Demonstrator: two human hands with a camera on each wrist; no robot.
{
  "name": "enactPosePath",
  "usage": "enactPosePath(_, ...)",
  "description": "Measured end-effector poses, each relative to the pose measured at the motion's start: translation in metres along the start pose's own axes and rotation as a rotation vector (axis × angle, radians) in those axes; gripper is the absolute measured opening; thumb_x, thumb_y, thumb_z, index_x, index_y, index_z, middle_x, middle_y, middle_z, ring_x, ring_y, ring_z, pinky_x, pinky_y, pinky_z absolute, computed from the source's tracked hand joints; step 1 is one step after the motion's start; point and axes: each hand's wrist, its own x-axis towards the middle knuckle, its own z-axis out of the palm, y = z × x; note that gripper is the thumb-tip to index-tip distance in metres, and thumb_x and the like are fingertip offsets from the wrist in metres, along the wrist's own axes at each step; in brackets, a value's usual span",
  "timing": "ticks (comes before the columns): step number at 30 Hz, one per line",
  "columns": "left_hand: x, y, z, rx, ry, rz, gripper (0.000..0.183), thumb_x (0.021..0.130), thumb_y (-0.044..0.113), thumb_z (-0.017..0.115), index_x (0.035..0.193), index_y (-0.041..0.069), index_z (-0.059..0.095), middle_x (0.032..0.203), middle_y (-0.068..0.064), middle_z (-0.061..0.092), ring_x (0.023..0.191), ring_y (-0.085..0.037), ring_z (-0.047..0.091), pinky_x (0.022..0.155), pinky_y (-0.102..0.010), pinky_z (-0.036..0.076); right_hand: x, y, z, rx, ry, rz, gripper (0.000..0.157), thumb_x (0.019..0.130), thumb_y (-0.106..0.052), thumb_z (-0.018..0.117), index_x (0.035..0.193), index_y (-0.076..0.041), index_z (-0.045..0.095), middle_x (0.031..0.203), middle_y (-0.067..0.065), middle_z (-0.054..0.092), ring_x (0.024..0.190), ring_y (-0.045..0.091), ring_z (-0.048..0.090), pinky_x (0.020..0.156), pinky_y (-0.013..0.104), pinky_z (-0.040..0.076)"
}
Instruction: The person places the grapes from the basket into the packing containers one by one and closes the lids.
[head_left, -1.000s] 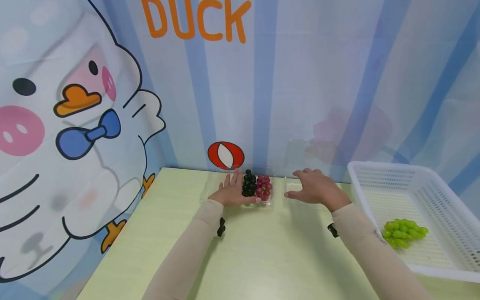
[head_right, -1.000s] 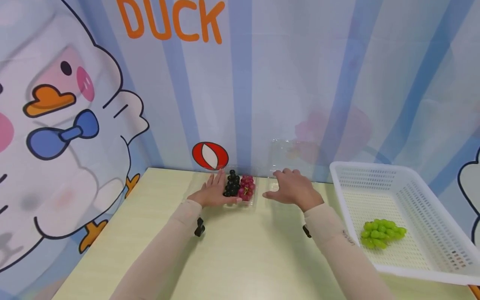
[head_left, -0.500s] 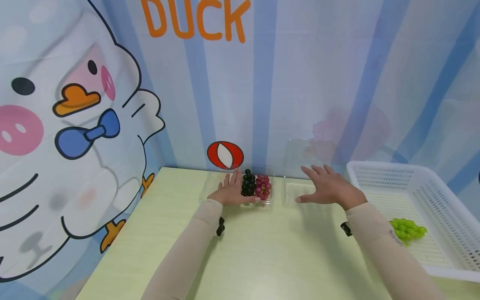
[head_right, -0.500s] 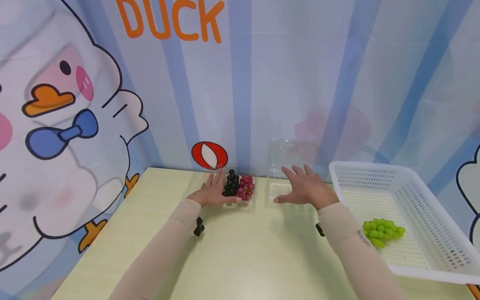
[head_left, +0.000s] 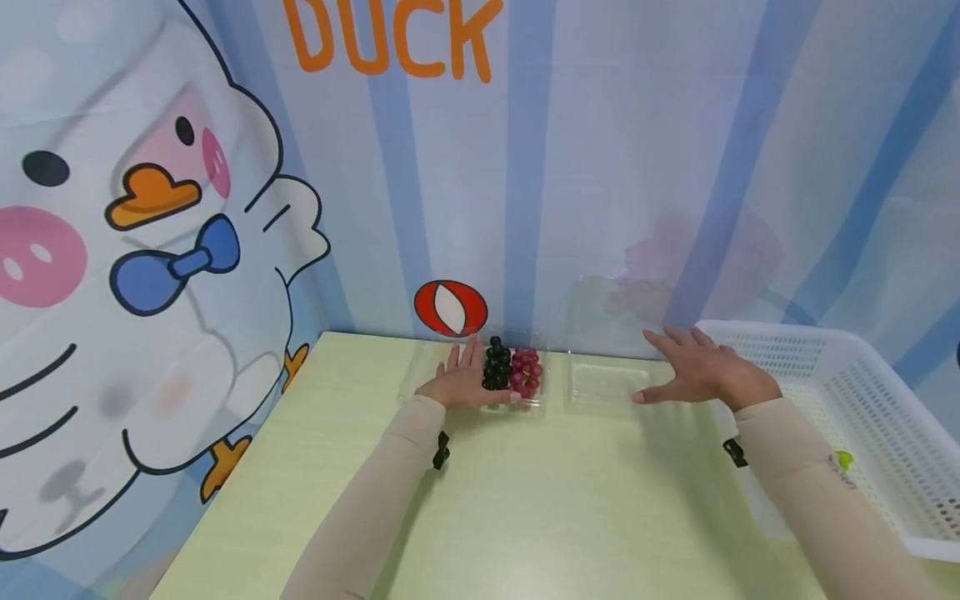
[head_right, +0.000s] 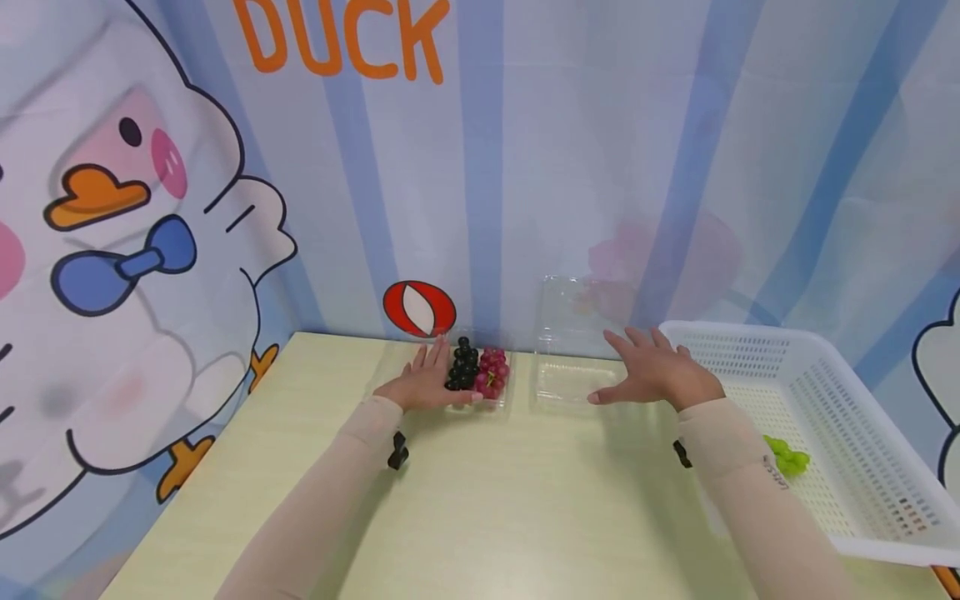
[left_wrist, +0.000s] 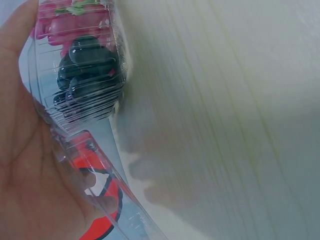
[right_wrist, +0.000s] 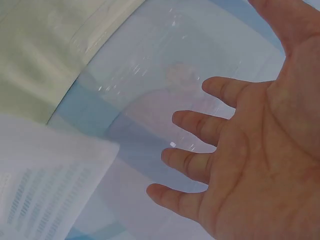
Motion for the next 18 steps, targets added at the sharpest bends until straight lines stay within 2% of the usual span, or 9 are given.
enactPosePath(6,0.000,0.000,-0.001,-0.001,0.003,0.007,0.128,0.081,0.086,0.053,0.163,0.010,-0.008,0.171,-0.008,-0.014,0.156,-0.039,-0.011,0.123,-0.062,0.006,-0.007,0.030,-0.006,0.058,-0.047,0.008,0.113,0.083,-0.067,0.071,0.162,-0.006,0.020,0.162,0.036,0.009,0.144,0.065,0.003,0.104,0.084,0.013)
enactPosePath(12,-0.002,0.001,-0.001,0.025,0.001,0.001,0.127,0.081,0.086,0.052,0.163,0.011,-0.009,0.171,-0.008,-0.014,0.156,-0.039,-0.010,0.124,-0.060,0.007,-0.013,0.060,-0.011,0.032,-0.072,-0.009,0.110,0.085,-0.060,0.073,0.158,0.005,0.024,0.156,0.043,0.016,0.139,0.067,0.014,0.104,0.082,0.020)
enactPosePath(18,-0.004,0.003,-0.002,0.018,0.004,-0.001,0.126,0.082,0.085,0.053,0.163,0.010,-0.008,0.171,-0.008,-0.013,0.156,-0.039,-0.008,0.124,-0.061,0.007,-0.020,0.082,-0.010,0.068,-0.115,-0.002,0.110,0.085,-0.057,0.076,0.157,0.007,0.024,0.154,0.044,0.018,0.138,0.066,0.020,0.102,0.077,0.031)
